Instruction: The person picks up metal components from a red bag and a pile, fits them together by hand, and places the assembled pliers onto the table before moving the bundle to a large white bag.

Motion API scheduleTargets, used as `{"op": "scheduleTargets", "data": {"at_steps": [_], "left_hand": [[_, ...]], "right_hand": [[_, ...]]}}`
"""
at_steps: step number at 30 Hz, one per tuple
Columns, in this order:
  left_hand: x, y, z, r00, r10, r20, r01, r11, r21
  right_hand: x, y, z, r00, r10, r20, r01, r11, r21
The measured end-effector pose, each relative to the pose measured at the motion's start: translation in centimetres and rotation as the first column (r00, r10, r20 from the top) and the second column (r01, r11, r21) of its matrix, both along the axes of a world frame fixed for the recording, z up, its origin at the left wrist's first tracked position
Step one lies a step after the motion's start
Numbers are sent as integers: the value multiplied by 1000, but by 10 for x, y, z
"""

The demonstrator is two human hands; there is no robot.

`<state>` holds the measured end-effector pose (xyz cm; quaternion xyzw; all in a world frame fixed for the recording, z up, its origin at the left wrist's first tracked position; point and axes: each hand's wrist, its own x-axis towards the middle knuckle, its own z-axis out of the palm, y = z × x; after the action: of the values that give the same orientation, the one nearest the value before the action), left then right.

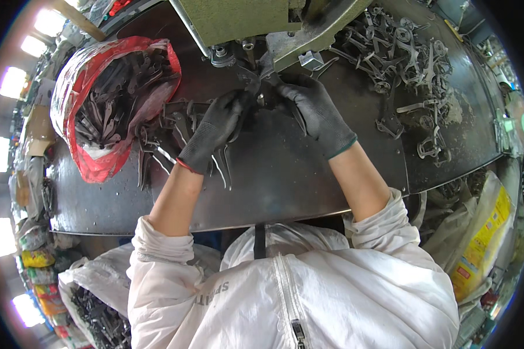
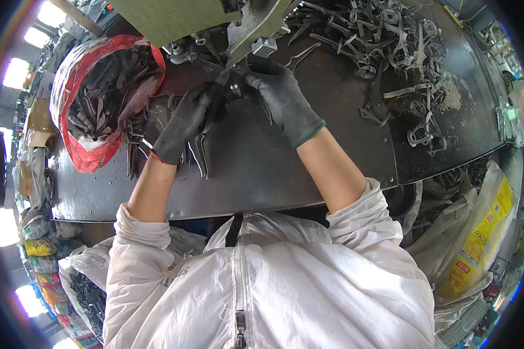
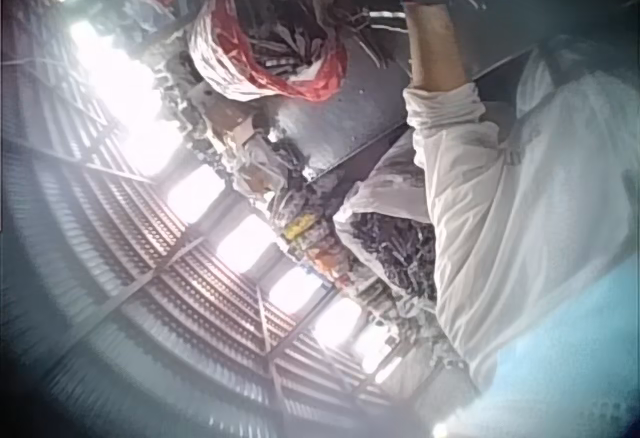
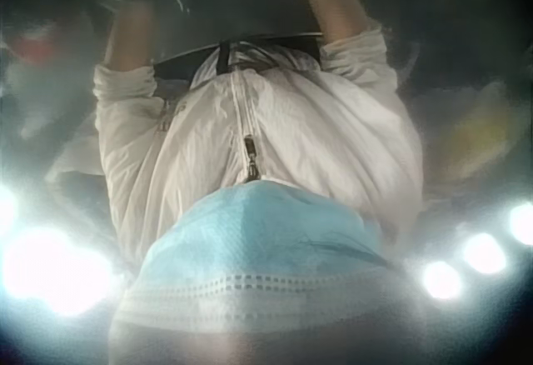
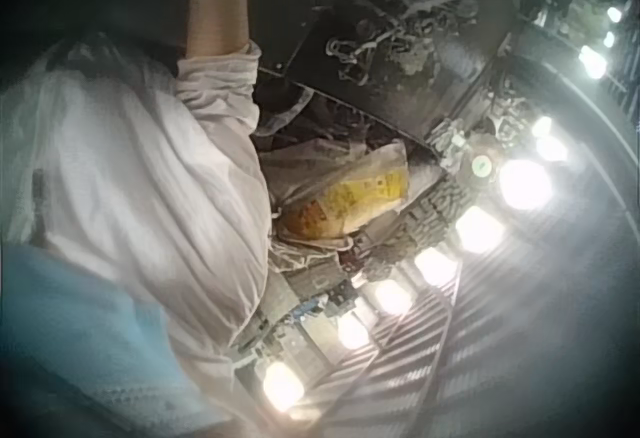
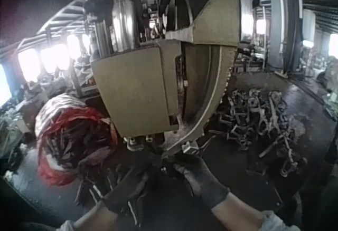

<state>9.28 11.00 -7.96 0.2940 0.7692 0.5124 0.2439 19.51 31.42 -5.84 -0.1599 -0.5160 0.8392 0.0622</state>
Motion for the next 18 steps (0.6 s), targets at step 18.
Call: {"op": "scheduleTargets", "data": {"at_steps": [18], "left_hand": [[-109,-68,36,794,148,-590,-425,829,-364]], "right_hand": [[-4,-10,-46,997,64,47,-69,992,109]]}}
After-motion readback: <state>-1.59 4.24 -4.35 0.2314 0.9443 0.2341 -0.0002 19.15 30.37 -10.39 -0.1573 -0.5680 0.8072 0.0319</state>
